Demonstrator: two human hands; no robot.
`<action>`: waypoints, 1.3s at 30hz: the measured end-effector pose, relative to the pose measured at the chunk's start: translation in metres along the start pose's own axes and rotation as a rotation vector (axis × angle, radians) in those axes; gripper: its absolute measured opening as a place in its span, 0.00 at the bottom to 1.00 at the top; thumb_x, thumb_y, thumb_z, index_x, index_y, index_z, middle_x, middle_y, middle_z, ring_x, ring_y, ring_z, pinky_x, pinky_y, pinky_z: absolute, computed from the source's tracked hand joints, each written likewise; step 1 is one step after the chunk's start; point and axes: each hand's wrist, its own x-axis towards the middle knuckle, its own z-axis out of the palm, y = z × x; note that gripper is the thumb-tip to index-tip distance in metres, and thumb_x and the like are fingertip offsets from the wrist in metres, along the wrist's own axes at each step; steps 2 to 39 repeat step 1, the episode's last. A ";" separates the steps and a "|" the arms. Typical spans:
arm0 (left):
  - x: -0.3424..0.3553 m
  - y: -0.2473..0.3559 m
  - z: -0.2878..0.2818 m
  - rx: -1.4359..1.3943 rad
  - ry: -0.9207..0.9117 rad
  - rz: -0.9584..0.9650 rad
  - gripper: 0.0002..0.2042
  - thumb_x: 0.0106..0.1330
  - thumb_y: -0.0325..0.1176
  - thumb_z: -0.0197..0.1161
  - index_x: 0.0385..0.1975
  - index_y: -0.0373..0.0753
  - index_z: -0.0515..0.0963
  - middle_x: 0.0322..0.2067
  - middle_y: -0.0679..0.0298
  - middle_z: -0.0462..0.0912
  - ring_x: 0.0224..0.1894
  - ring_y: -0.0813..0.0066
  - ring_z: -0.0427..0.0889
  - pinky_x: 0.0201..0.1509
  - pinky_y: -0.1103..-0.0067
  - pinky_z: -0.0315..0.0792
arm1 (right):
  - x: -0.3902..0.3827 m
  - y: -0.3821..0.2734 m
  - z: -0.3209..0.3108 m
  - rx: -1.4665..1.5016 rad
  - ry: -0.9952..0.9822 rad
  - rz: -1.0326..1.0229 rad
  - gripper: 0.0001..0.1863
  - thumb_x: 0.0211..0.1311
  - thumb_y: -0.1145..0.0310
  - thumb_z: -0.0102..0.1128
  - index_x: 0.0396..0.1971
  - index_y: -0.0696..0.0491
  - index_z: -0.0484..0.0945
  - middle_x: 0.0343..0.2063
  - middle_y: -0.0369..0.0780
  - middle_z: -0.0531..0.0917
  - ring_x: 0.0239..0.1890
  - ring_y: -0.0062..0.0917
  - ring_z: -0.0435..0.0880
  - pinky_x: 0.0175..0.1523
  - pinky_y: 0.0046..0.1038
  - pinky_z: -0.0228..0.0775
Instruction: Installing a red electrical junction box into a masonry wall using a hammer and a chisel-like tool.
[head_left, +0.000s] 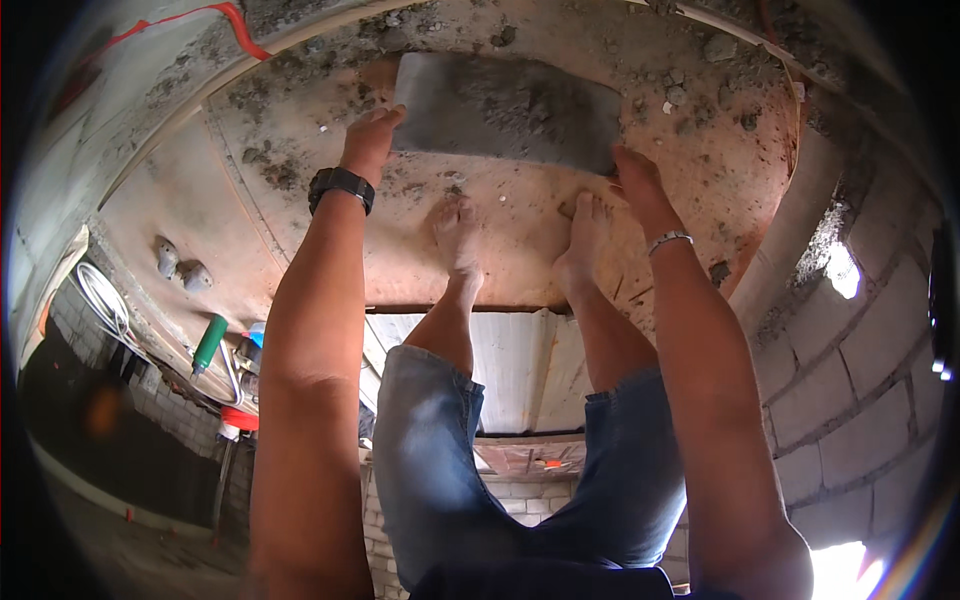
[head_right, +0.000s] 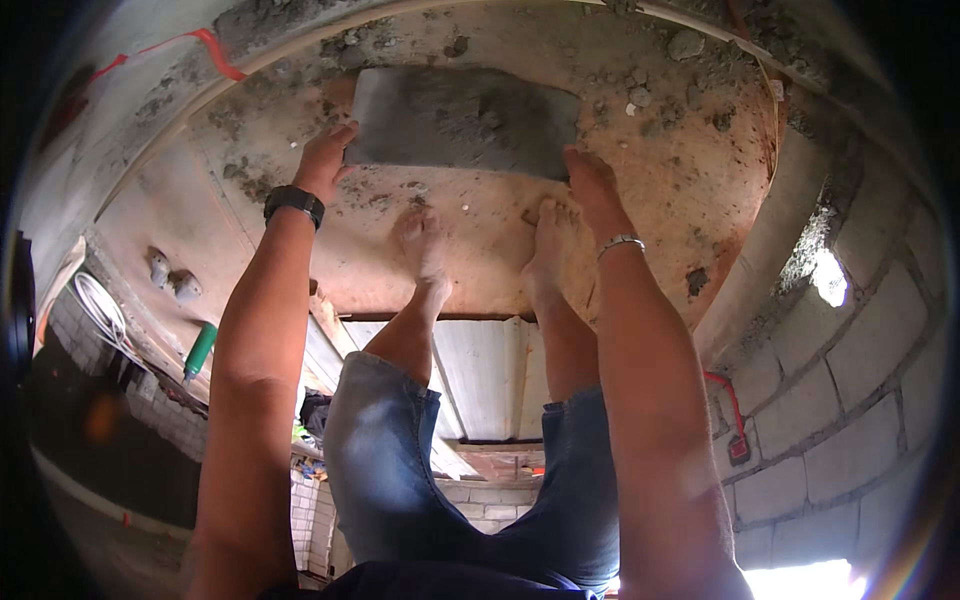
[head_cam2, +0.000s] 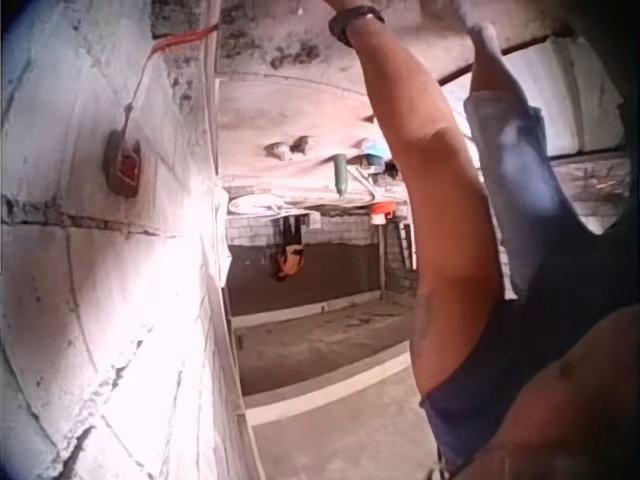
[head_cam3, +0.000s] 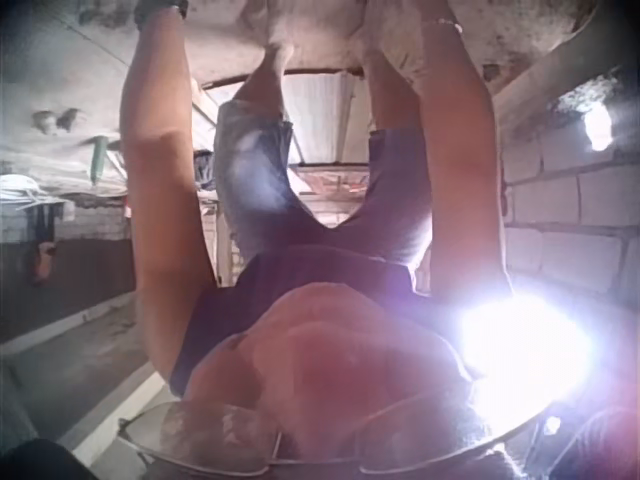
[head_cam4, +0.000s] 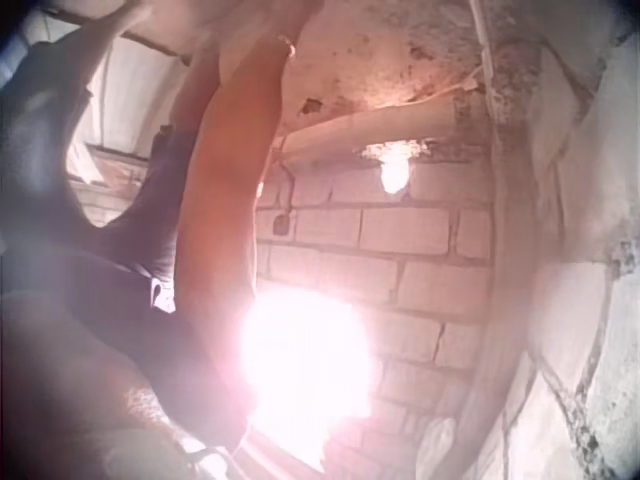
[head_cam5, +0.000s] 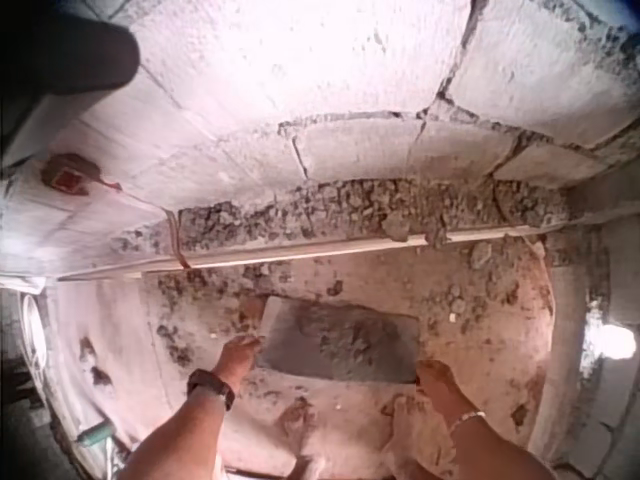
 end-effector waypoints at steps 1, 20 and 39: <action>0.008 -0.002 0.004 -0.035 -0.006 -0.042 0.30 0.63 0.46 0.64 0.65 0.49 0.66 0.66 0.52 0.64 0.68 0.61 0.63 0.63 0.62 0.64 | 0.004 -0.003 0.005 0.063 0.016 0.055 0.30 0.62 0.49 0.57 0.55 0.56 0.72 0.51 0.40 0.74 0.45 0.24 0.76 0.53 0.30 0.72; 0.008 -0.002 0.004 -0.035 -0.006 -0.042 0.30 0.63 0.46 0.64 0.65 0.49 0.66 0.66 0.52 0.64 0.68 0.61 0.63 0.63 0.62 0.64 | 0.004 -0.003 0.005 0.063 0.016 0.055 0.30 0.62 0.49 0.57 0.55 0.56 0.72 0.51 0.40 0.74 0.45 0.24 0.76 0.53 0.30 0.72; 0.008 -0.002 0.004 -0.035 -0.006 -0.042 0.30 0.63 0.46 0.64 0.65 0.49 0.66 0.66 0.52 0.64 0.68 0.61 0.63 0.63 0.62 0.64 | 0.004 -0.003 0.005 0.063 0.016 0.055 0.30 0.62 0.49 0.57 0.55 0.56 0.72 0.51 0.40 0.74 0.45 0.24 0.76 0.53 0.30 0.72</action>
